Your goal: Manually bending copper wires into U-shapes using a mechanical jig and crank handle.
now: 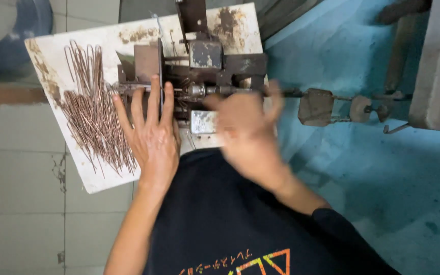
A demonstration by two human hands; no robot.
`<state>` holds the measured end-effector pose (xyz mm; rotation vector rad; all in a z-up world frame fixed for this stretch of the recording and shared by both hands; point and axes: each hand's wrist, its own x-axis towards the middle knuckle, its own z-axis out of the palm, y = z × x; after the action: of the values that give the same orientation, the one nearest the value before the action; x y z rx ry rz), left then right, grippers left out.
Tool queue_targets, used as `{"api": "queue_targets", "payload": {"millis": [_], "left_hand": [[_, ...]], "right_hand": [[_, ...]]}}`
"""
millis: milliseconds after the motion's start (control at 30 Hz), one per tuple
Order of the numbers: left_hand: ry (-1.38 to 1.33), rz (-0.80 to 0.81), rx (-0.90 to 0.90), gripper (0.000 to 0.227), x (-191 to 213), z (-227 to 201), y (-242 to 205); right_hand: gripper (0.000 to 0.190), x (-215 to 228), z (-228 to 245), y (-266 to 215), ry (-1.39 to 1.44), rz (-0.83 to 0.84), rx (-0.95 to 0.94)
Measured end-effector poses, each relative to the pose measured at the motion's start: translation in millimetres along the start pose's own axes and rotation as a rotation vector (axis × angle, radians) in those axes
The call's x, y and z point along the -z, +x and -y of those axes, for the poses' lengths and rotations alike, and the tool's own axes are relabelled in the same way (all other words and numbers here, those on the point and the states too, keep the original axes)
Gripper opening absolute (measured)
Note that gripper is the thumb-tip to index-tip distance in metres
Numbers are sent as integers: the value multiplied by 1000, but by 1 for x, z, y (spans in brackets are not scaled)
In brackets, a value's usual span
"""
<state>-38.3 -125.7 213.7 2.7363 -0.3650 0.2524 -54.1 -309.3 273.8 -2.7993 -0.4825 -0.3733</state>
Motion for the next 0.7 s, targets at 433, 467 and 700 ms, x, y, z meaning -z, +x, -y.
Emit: {"api": "queue_targets", "payload": {"millis": [433,467,700], "left_hand": [[39,-15,-79,76,-2,11,-2],[58,-11,-84,75,1,10,-2],[-19,5,-72,76,7,7,3]], "right_hand": [[55,-104,-152,-67,1134,-347,-855],[47,-106,-150,-67,1146,-400,-845],[42,-109,-154,-66,1158,-453,-818]]}}
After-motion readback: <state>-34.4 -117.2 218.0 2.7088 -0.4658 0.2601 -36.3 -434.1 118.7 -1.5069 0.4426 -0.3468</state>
